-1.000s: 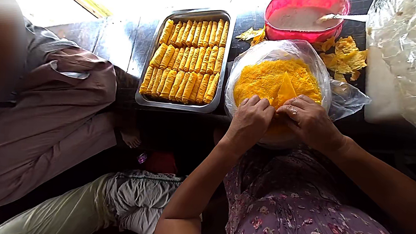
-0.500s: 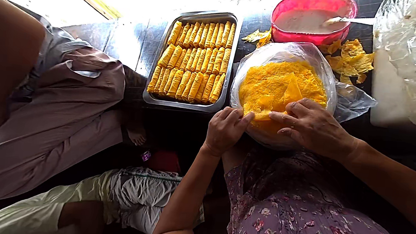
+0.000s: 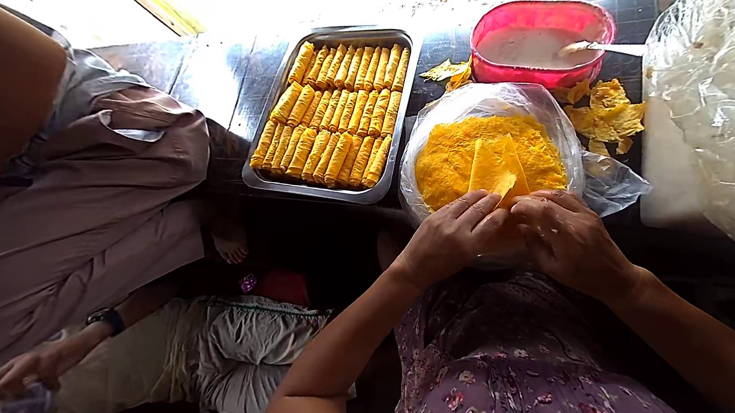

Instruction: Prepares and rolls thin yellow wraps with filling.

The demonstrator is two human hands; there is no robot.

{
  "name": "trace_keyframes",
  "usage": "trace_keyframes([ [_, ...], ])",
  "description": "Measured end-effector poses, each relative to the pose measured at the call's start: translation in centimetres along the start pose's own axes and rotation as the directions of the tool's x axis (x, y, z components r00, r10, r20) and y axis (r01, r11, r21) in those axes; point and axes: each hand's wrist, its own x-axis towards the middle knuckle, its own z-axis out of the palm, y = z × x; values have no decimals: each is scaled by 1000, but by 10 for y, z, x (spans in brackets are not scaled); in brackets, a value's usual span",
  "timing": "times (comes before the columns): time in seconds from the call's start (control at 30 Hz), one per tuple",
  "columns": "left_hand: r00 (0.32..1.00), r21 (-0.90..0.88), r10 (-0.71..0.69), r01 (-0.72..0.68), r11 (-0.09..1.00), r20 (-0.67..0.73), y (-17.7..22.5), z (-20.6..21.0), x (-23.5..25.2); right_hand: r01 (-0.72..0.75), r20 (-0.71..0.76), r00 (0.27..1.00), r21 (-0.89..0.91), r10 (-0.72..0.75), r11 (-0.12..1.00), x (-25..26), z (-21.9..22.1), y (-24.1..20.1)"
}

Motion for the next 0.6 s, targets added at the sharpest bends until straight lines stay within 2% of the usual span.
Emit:
trace_keyframes([
  [0.13, 999, -21, -25, 24, 999, -21, -1, 0, 0, 1, -58, 998, 56, 2, 998, -4, 0, 8],
  [0.23, 999, -48, -47, 46, 998, -23, -3, -1, 0, -5, -47, 999, 86, 9, 996, -2, 0, 14],
  [0.43, 988, -233, -130, 147, 961, 85, -18, -9, 9, -22, -17, 1000, 163, 25, 986, 5, -5, 24],
  [0.6, 951, -315, -227, 286, 905, 211, -27, -16, 24, -159, 63, 987, 291, 147, 943, 17, -14, 29],
])
